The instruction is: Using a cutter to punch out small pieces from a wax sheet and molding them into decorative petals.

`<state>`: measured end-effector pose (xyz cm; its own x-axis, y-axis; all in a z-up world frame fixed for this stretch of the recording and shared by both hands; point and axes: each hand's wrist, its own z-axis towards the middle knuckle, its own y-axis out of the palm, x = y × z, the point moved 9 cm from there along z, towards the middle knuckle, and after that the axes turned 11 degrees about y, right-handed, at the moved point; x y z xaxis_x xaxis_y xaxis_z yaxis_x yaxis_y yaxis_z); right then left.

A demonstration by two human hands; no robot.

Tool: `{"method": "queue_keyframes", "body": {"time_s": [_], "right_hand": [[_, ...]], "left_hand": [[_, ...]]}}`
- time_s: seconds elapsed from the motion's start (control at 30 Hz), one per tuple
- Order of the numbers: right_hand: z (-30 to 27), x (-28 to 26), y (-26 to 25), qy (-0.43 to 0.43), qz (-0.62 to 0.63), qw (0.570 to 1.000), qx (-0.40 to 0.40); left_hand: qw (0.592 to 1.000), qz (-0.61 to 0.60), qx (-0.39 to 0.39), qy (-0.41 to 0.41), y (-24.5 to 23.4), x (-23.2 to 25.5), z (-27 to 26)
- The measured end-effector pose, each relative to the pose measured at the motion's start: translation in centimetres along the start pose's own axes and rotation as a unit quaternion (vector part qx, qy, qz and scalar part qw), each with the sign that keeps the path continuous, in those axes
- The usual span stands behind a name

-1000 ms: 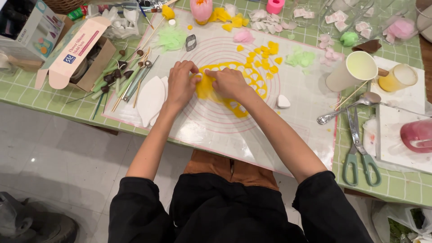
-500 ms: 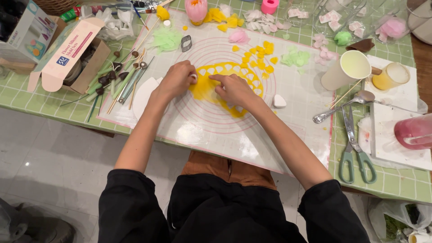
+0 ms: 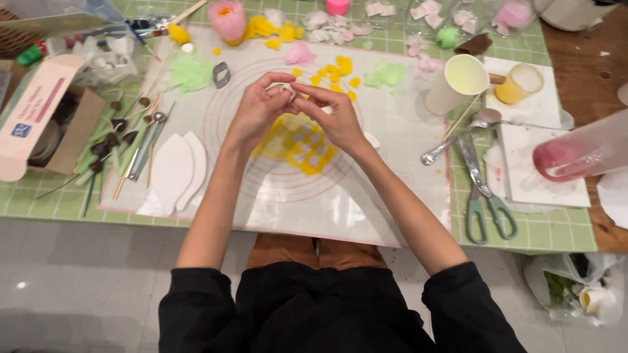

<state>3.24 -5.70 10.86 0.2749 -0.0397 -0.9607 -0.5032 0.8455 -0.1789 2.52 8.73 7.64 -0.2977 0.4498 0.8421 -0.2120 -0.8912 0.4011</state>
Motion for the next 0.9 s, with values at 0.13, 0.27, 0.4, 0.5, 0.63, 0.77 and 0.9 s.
{"method": "queue_keyframes", "body": {"time_s": [0.13,0.27,0.4,0.5,0.63,0.77,0.9], "right_hand": [[-0.8,1.0,-4.0,0.013,0.009,0.999,0.031],[-1.2,1.6,-7.0,0.014,0.003,0.997,0.073],[-1.8,1.2,-8.9,-0.004,0.001,0.996,0.092],[-2.2,0.8,-9.3,-0.021,-0.011,0.995,0.099],[-2.8,1.3,-9.5,-0.022,-0.011,0.995,0.095],[-2.9,1.5,-9.0,-0.024,-0.016,0.996,0.081],[-3.1,1.6,-8.7,-0.027,-0.018,0.996,0.079]], "left_hand": [[0.998,-0.055,-0.025,-0.005,2.8,-3.0,2.1],[0.997,-0.064,-0.028,-0.019,4.8,-5.0,3.5],[0.993,-0.108,-0.030,-0.041,6.7,-6.0,4.4],[0.988,-0.140,-0.042,-0.054,6.7,-7.5,4.8],[0.985,-0.153,-0.057,-0.062,6.5,-9.0,4.5],[0.982,-0.159,-0.064,-0.079,6.7,-9.2,4.0],[0.981,-0.158,-0.061,-0.090,6.8,-8.8,3.4]]}}
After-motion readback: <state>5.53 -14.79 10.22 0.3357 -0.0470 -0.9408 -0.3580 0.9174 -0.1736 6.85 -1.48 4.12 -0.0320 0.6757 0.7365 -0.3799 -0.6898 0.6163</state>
